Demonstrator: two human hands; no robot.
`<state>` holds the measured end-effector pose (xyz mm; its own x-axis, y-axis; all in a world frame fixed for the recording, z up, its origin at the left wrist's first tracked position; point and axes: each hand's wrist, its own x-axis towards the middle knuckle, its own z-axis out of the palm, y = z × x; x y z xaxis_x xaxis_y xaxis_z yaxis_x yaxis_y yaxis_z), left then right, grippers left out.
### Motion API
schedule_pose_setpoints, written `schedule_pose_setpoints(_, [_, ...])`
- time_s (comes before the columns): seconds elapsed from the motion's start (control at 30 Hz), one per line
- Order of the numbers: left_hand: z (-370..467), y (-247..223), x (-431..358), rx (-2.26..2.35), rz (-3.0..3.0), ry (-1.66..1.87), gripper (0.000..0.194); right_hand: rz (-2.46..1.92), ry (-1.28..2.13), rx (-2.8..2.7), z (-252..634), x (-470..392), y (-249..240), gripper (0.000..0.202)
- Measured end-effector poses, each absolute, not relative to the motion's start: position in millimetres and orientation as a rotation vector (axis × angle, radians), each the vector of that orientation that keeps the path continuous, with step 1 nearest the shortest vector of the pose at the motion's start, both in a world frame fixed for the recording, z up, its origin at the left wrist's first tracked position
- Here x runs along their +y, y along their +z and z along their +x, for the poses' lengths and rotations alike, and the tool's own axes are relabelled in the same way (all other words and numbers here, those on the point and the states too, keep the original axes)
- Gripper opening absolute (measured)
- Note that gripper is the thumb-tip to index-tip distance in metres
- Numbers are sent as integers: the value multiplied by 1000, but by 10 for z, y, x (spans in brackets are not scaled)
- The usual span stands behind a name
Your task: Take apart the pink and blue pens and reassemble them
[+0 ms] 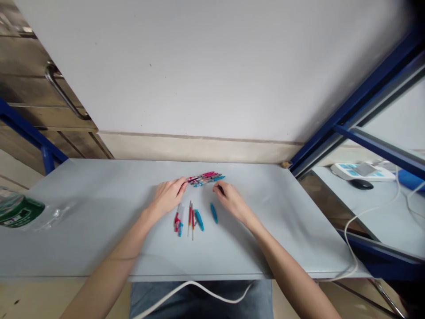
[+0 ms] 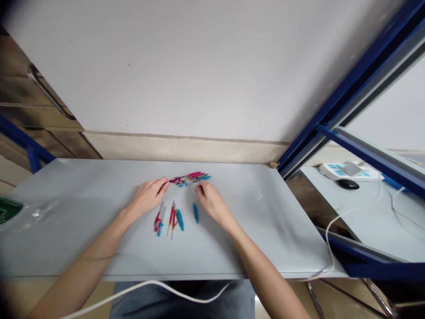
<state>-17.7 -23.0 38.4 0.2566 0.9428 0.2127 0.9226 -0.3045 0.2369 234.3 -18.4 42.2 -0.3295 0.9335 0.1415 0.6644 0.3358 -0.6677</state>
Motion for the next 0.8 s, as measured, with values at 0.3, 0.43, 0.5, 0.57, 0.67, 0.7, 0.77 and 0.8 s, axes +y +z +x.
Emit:
schedule_pose_setpoints(0.3, [-180,390,-236,1794,2458,451,31,-1748,557,-2211,2366,-226,493,23])
schedule_pose_setpoints(0.43, [-194,372,-220,1795,2442,472,31,-1786,561,-2226,2364,-223,458,12])
schedule_pose_setpoints(0.5, [-204,359,-207,1802,2443,471,32,-1788,585,-2235,2375,-209,440,8])
schedule_pose_setpoints(0.57, [-209,349,-199,1803,2445,471,32,-1773,614,-2245,2382,-200,440,5])
schedule_pose_setpoints(0.67, [-208,348,-202,1791,2441,464,31,-1746,663,-2248,2385,-206,477,11])
schedule_pose_setpoints(0.7, [-204,350,-206,1784,2439,459,31,-1744,675,-2242,2386,-209,493,14])
schedule_pose_setpoints(0.77, [-194,353,-216,1764,2437,458,30,-1762,682,-2224,2392,-209,517,18])
schedule_pose_setpoints(0.8, [-187,351,-220,1749,2437,468,30,-1772,668,-2210,2397,-203,520,18])
